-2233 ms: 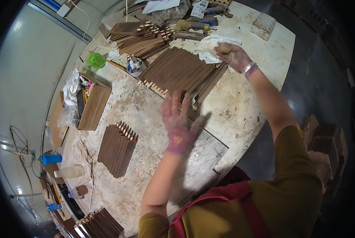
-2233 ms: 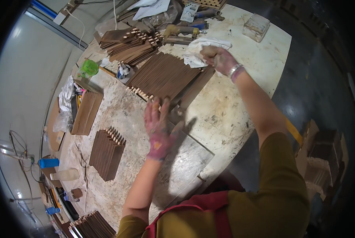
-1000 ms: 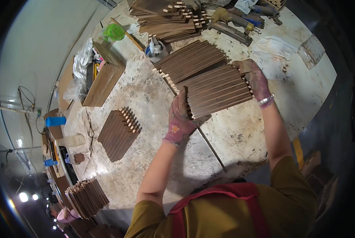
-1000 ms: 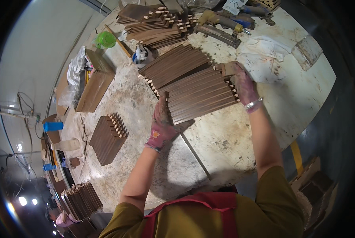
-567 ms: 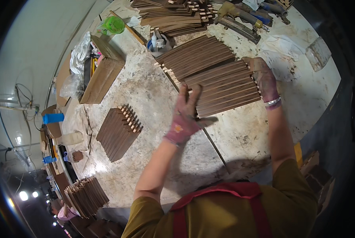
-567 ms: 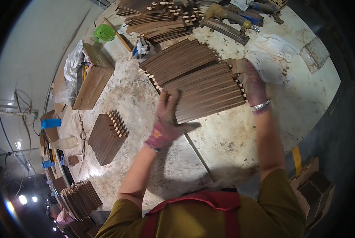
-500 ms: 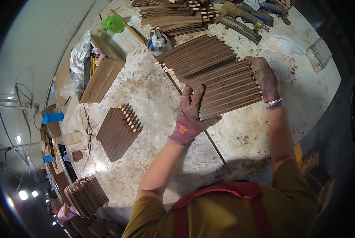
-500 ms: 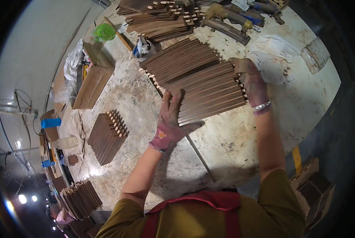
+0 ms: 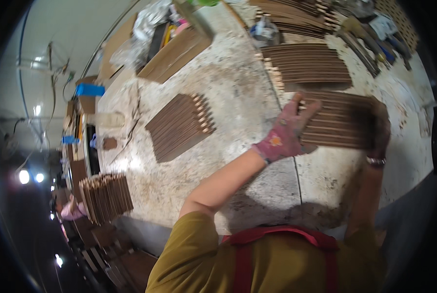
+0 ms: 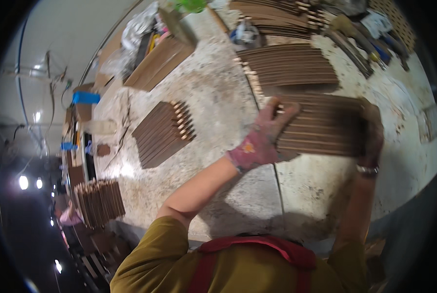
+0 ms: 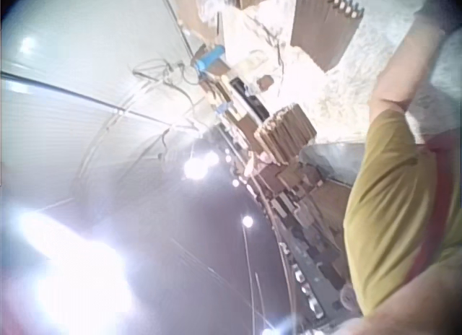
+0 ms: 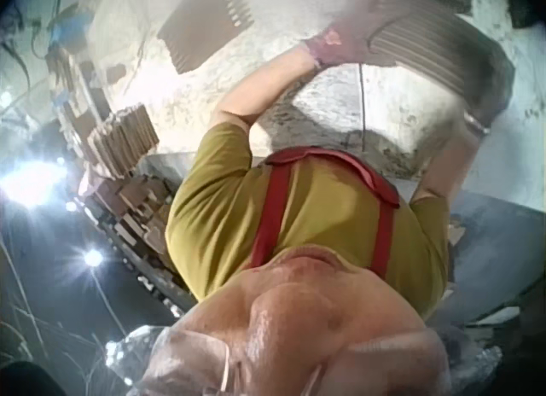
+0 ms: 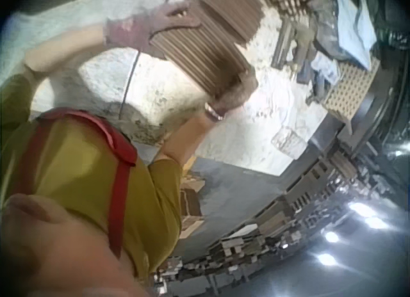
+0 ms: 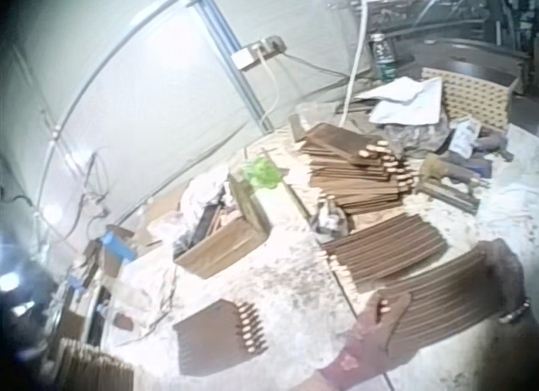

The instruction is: The person applies a liquid substance to small wooden slats and a larger rectangular board using a cloth and a sponge-like tool, then wipes them down.

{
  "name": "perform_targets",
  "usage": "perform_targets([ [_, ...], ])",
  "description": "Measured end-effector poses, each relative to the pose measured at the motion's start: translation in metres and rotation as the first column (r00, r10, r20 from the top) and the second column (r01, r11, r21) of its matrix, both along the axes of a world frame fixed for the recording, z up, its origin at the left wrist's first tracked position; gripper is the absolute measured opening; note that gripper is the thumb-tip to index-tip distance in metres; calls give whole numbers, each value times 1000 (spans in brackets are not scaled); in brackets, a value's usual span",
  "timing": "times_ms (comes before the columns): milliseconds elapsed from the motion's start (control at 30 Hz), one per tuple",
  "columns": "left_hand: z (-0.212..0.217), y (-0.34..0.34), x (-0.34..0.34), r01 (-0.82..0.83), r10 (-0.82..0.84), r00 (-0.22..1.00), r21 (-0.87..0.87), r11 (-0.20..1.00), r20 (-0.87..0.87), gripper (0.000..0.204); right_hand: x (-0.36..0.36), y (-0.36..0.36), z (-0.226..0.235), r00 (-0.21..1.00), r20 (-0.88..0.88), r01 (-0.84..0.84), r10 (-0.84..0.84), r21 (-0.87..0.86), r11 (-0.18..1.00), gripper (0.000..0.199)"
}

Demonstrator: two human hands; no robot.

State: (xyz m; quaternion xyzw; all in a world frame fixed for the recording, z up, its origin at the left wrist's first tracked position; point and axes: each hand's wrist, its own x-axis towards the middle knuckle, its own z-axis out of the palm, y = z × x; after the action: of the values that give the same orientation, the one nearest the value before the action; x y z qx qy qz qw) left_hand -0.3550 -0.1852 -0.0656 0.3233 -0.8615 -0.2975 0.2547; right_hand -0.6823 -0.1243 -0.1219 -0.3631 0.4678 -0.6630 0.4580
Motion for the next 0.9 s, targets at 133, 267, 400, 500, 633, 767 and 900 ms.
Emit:
perform_targets([
  [133,22,26,19,27,-29,997,-33,999,-68,98,14,28,30,989,148,2,-1,-5,1000,48],
  [267,46,62,82,-12,19,998,107,994,-67,96,73,37,51,961,250,-113,116,-27,993,48],
  [400,64,122,175,-264,244,957,122,957,159,96,166,29,21,930,163,-330,329,-22,944,40],
  [500,70,166,236,-500,457,836,76,863,305,101,265,35,24,912,261,-362,318,142,921,32],
  [633,49,188,308,-530,534,812,-85,844,235,112,367,9,47,908,194,-404,371,176,898,31],
  [767,22,174,335,-537,570,804,-207,818,166,111,409,-12,32,898,282,-332,337,-64,941,25],
  [900,16,180,347,-544,577,804,-211,812,147,103,396,8,61,927,-311,-228,209,-27,973,28],
])
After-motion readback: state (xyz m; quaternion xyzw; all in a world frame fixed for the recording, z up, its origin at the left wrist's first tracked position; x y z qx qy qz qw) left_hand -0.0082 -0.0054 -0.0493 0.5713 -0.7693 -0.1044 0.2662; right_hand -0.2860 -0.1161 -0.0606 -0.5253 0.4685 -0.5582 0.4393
